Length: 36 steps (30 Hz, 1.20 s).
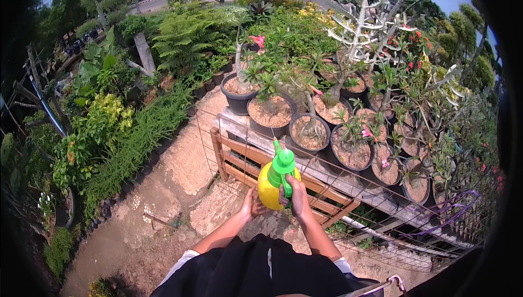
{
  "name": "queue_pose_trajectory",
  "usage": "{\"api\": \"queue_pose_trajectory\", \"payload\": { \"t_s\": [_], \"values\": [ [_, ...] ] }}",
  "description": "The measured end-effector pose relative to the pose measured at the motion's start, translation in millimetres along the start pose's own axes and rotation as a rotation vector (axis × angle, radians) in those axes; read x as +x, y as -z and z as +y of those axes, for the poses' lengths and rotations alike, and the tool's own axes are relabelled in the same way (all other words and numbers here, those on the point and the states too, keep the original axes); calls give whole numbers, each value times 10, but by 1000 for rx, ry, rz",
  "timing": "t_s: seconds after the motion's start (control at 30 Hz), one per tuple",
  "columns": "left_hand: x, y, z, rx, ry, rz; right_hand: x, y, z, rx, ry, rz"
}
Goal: The person walks through a plant nursery carrying a yellow and green pressure sprayer. They pump the handle to pressurize the sprayer and then spray water onto rows of potted plants and bonsai trees.
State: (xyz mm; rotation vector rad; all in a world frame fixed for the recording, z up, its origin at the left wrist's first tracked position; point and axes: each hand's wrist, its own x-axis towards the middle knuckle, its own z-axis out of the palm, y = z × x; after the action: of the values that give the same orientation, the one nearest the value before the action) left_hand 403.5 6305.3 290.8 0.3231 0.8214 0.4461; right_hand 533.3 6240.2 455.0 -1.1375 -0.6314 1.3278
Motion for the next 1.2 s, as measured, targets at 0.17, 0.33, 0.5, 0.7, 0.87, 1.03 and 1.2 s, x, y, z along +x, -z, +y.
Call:
{"api": "queue_pose_trajectory", "payload": {
  "t_s": [0.17,0.33,0.5,0.7,0.87,1.03,1.2],
  "values": [
    [-135,360,426,102,77,-41,202,-452,108,-28,41,45],
    [-268,732,707,122,3,-66,311,-829,222,41,87,114],
    [-339,1021,901,137,-15,-119,286,-1162,352,57,117,141],
    [-466,1097,912,90,41,-56,249,-1344,393,25,105,153],
    [-523,1120,888,105,66,-5,220,-1450,484,-38,96,151],
    [-539,1255,879,91,33,-41,222,-1505,514,7,119,176],
    [-545,1318,896,95,-15,-78,230,-1522,571,86,162,212]
  ]
}}
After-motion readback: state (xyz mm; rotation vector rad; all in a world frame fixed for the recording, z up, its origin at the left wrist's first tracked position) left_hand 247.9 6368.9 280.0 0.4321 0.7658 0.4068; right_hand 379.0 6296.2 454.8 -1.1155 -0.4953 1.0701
